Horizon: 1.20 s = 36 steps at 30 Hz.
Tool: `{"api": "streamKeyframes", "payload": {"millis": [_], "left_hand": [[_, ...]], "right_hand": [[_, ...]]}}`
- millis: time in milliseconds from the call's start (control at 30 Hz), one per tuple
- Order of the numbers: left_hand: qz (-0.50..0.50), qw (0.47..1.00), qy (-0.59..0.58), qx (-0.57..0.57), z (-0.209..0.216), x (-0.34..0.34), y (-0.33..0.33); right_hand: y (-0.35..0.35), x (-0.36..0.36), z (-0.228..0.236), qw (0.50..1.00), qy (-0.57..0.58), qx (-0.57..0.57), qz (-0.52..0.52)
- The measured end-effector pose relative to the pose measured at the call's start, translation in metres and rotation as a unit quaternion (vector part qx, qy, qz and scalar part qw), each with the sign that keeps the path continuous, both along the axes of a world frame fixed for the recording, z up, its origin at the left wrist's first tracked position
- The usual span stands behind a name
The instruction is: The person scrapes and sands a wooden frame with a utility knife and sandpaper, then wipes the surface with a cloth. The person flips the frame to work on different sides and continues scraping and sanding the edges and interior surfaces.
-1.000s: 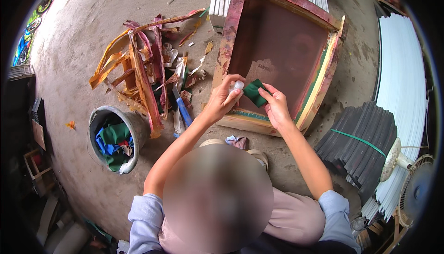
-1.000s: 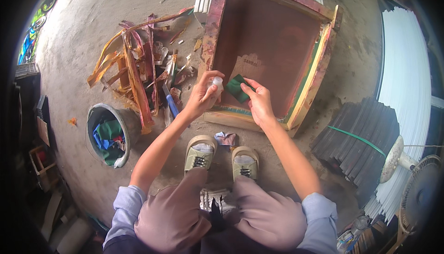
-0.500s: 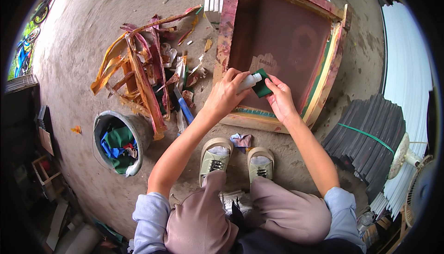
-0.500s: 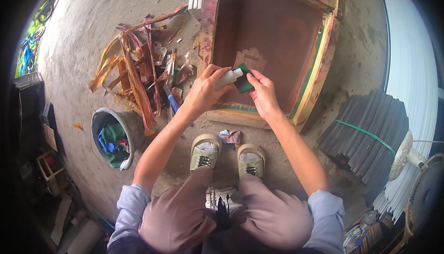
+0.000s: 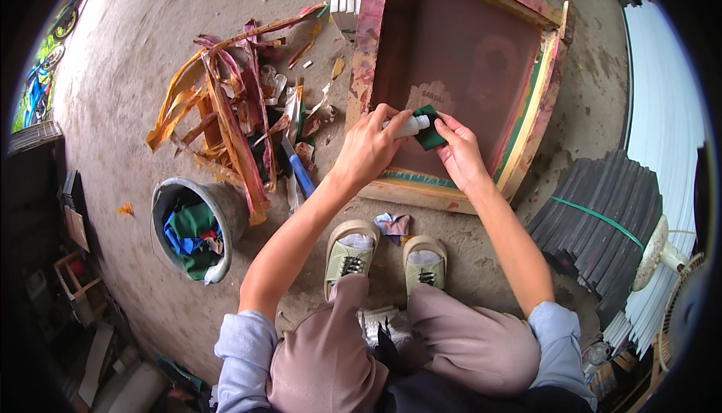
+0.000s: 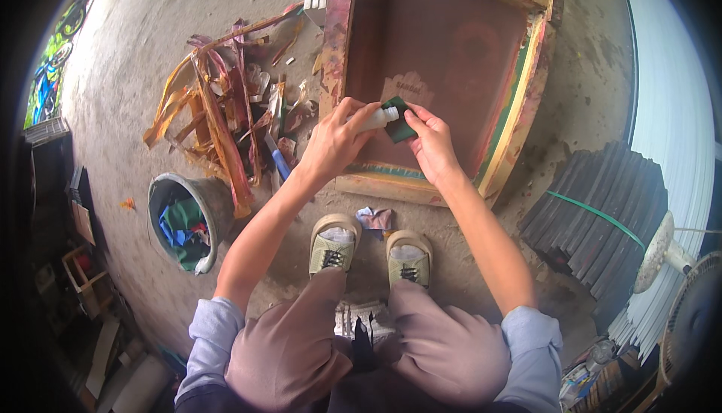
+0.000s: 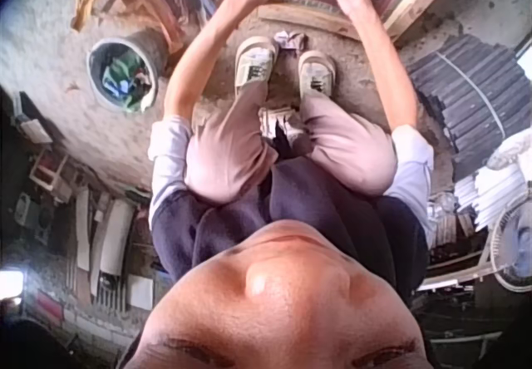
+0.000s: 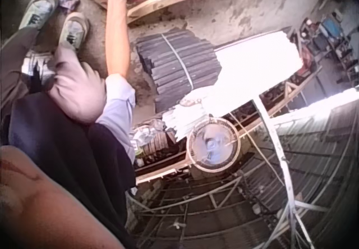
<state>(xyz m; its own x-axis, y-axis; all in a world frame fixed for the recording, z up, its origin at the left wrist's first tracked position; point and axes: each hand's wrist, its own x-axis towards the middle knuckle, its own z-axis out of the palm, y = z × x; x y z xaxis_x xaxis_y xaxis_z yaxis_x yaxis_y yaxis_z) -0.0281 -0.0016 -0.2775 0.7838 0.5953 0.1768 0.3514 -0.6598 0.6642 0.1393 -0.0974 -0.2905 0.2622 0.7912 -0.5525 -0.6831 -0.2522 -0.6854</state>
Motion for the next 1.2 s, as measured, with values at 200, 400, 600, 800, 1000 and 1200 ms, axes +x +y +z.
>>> {"api": "streamKeyframes", "payload": {"millis": [200, 400, 600, 800, 1000, 1200], "left_hand": [[0.134, 0.974, -0.167, -0.075, -0.011, -0.037, -0.003], [0.238, 0.923, -0.238, -0.186, -0.067, -0.090, -0.025], [0.261, 0.937, -0.144, -0.182, -0.094, -0.102, -0.024], [0.286, 0.924, -0.187, -0.170, -0.083, -0.097, -0.018], [0.244, 0.955, -0.159, 0.051, -0.048, -0.080, 0.002], [0.182, 0.970, -0.135, 0.082, -0.023, 0.001, 0.046]], "right_hand": [[0.007, 0.016, -0.011, 0.997, 0.047, 0.045, 0.035], [0.009, 0.022, -0.020, 0.998, 0.051, 0.020, 0.035], [0.004, 0.023, -0.032, 0.999, 0.029, -0.010, 0.035], [0.003, 0.031, -0.041, 0.999, 0.010, -0.014, 0.040], [0.003, 0.036, -0.040, 0.999, 0.018, -0.020, 0.026], [0.052, 0.125, 0.005, 0.934, -0.342, 0.027, -0.097]]}}
